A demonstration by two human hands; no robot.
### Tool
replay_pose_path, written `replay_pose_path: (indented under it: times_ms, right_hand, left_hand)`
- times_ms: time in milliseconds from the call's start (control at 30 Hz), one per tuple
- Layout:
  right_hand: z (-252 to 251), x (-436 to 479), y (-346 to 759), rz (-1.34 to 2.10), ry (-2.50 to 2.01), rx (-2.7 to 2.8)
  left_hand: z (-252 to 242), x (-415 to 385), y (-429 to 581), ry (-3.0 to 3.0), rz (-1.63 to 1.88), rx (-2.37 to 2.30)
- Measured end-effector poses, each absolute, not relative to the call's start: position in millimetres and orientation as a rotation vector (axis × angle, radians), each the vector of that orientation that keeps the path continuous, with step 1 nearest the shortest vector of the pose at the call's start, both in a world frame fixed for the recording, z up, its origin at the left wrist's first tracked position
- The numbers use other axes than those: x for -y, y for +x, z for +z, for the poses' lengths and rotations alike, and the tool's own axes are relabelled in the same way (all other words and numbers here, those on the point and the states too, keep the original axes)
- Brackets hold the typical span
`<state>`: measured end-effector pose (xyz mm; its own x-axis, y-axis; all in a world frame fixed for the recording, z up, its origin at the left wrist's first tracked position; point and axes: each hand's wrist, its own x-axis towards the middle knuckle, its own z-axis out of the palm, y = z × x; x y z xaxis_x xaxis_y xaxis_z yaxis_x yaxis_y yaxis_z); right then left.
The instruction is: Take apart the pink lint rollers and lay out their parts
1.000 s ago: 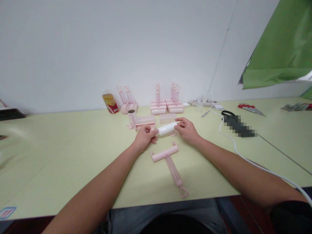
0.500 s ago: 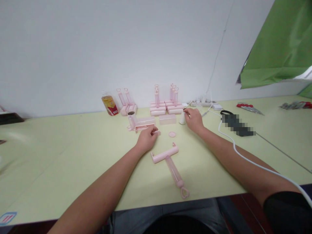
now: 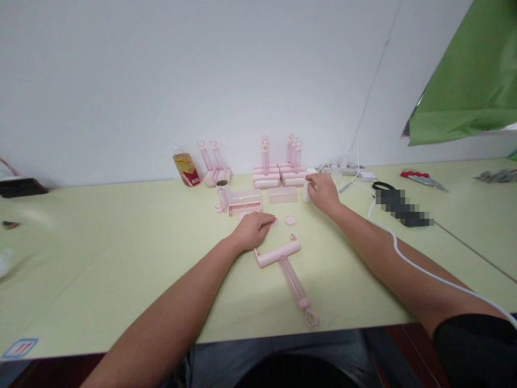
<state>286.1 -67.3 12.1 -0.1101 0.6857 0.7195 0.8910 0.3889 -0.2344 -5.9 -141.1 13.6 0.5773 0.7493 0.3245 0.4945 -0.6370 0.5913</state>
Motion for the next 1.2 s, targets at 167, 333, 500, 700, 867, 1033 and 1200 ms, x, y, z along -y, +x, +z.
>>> replay_pose_path:
  times_ms: [167, 333, 500, 700, 867, 1033, 1200]
  right_hand:
    - [23, 95, 280, -0.363, -1.284, 1.788]
    - [40, 150, 259, -0.094, -1.236, 1.835]
    - [44, 196, 249, 0.434, -1.318, 1.960]
    - [38, 210, 243, 0.997, -1.187, 2.181]
    - [35, 208, 245, 0.766, -1.157, 2.266]
    - [36, 203, 251, 0.739, -1.012, 2.260]
    - [34, 201, 253, 0.747, -0.926, 2.275]
  left_hand:
    - [40, 160, 0, 2.310, 0.862, -1.036]
    - [63, 194, 7, 2.423, 0.459, -0.926]
    - [60, 202, 5, 2.338, 0.257, -0.927]
    - [51, 184, 0, 2.080, 0.659, -1.234]
    - [48, 182, -1, 1.756, 0.796, -1.190]
    - [49, 182, -4, 1.562, 0.877, -0.997]
    - [49, 192, -5, 1.348, 0.582, -0.651]
